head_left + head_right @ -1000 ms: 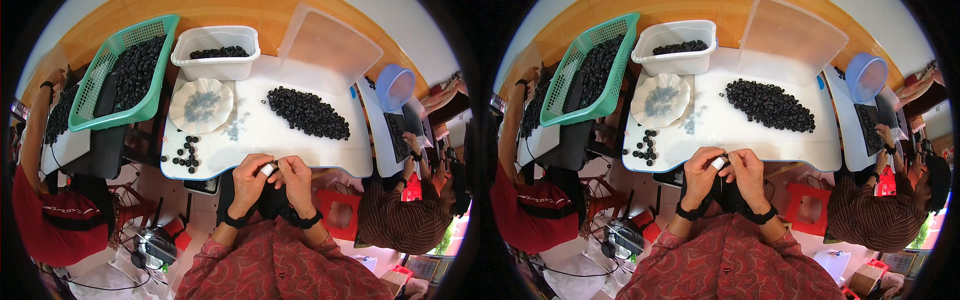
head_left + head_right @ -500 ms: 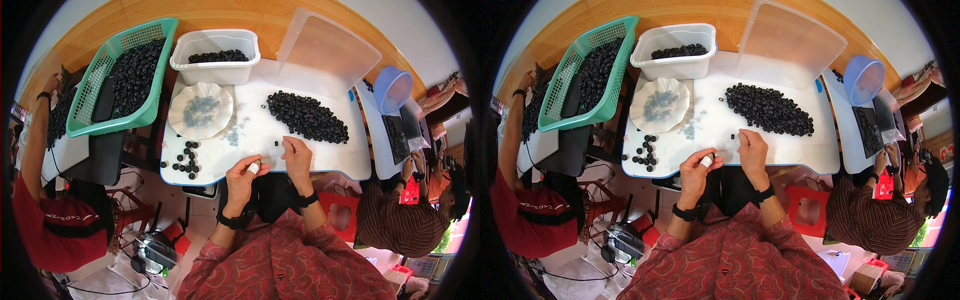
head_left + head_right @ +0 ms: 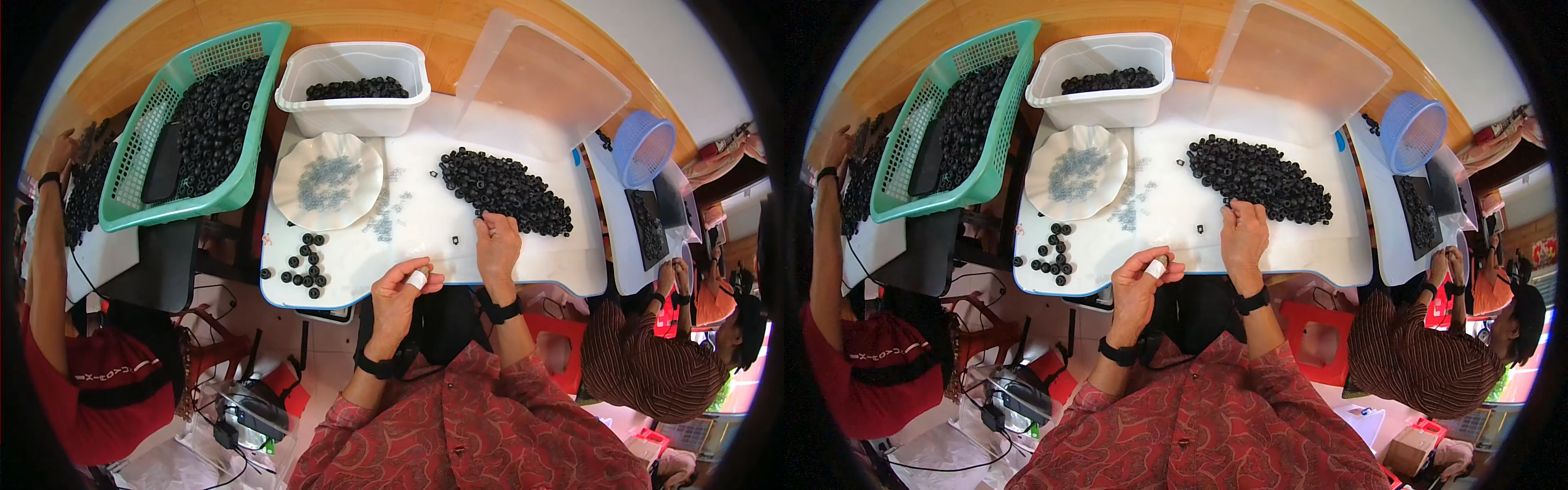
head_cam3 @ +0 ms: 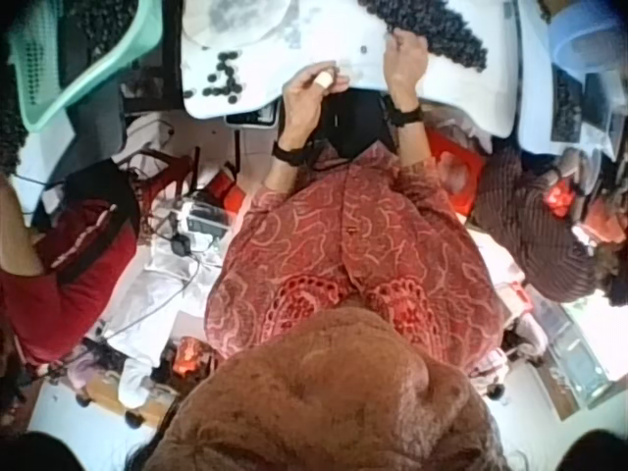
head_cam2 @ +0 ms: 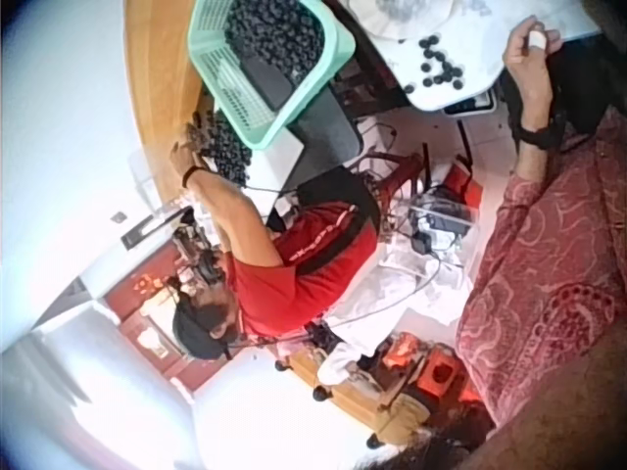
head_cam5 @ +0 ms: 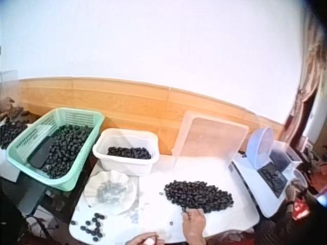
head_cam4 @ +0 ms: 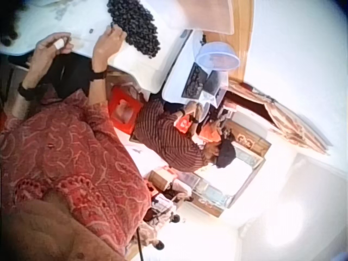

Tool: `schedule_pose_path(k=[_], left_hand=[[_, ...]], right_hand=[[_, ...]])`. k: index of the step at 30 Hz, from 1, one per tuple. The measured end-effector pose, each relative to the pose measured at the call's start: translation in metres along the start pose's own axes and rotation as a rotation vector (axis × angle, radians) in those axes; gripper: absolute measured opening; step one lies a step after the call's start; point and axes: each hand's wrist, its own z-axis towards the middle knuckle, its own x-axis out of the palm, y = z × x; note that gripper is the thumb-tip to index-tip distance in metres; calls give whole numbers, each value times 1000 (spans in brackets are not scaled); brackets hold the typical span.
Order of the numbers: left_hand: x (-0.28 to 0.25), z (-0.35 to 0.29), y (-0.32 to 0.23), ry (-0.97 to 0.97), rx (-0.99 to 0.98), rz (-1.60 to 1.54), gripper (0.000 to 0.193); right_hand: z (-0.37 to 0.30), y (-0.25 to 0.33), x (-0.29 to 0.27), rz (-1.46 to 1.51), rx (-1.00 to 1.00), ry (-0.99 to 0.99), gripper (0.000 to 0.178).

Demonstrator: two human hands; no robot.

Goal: The recorder manually assembles small black plastic parts by inserting white plastic plugs into them.

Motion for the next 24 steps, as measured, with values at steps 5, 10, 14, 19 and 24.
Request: schedule_pose_path(k=[5, 10, 14, 19, 24], left_hand=[[-2, -1, -1, 12, 2, -19, 21], [-3, 0, 0, 20, 2, -18, 21], [-3, 0, -1, 20, -9, -18, 21], [-5, 0, 1, 31, -7, -21, 21], [-5, 1, 1, 49, -1, -14, 21]], right_hand=[[-6, 5, -9, 137, -65, 7, 11], [-8, -1, -8, 85, -44, 5, 15], [-9, -5, -6, 96, -44, -19, 21], [-8, 2, -9, 124, 42, 12, 23], [-8, -4, -9, 84, -26, 25, 19]])
